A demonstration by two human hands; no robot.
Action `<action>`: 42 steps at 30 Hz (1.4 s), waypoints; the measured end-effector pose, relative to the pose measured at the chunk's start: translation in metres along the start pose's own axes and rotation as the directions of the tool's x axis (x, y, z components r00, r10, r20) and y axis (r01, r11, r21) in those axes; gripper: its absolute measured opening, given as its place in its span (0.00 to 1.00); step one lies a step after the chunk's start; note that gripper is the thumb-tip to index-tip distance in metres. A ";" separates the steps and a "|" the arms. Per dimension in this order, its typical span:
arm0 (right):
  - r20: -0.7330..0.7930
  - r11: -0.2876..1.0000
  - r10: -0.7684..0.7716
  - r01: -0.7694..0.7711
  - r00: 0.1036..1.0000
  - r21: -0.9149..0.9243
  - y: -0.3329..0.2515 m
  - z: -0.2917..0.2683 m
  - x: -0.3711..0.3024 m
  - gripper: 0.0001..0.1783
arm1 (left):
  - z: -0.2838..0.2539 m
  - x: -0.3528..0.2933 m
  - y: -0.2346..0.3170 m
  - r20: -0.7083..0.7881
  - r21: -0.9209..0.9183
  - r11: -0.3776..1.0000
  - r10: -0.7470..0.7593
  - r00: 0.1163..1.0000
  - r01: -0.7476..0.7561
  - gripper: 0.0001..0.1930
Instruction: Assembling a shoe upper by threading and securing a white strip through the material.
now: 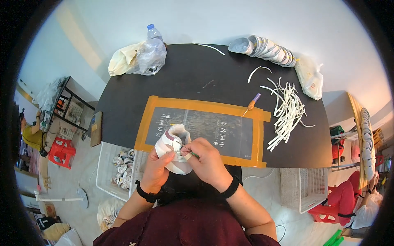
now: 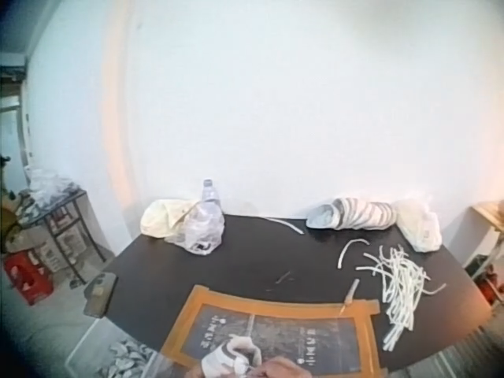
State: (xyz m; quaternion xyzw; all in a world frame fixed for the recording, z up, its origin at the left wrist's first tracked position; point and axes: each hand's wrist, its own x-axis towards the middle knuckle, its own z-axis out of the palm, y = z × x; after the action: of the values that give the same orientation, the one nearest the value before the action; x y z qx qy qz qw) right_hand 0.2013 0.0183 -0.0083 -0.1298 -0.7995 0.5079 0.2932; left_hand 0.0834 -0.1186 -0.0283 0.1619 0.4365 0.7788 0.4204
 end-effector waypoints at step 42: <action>-0.117 0.988 0.014 -0.031 0.993 -0.153 -0.012 -0.002 -0.003 0.08 | 0.009 0.008 0.006 -0.064 0.230 0.959 0.184 0.981 -0.165 0.20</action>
State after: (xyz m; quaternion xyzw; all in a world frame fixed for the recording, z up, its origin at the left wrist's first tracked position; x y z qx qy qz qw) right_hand 0.2065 0.0129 0.0021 -0.1903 -0.8168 0.4392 0.3221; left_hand 0.0812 -0.1092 -0.0192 0.2128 0.5228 0.7650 0.3101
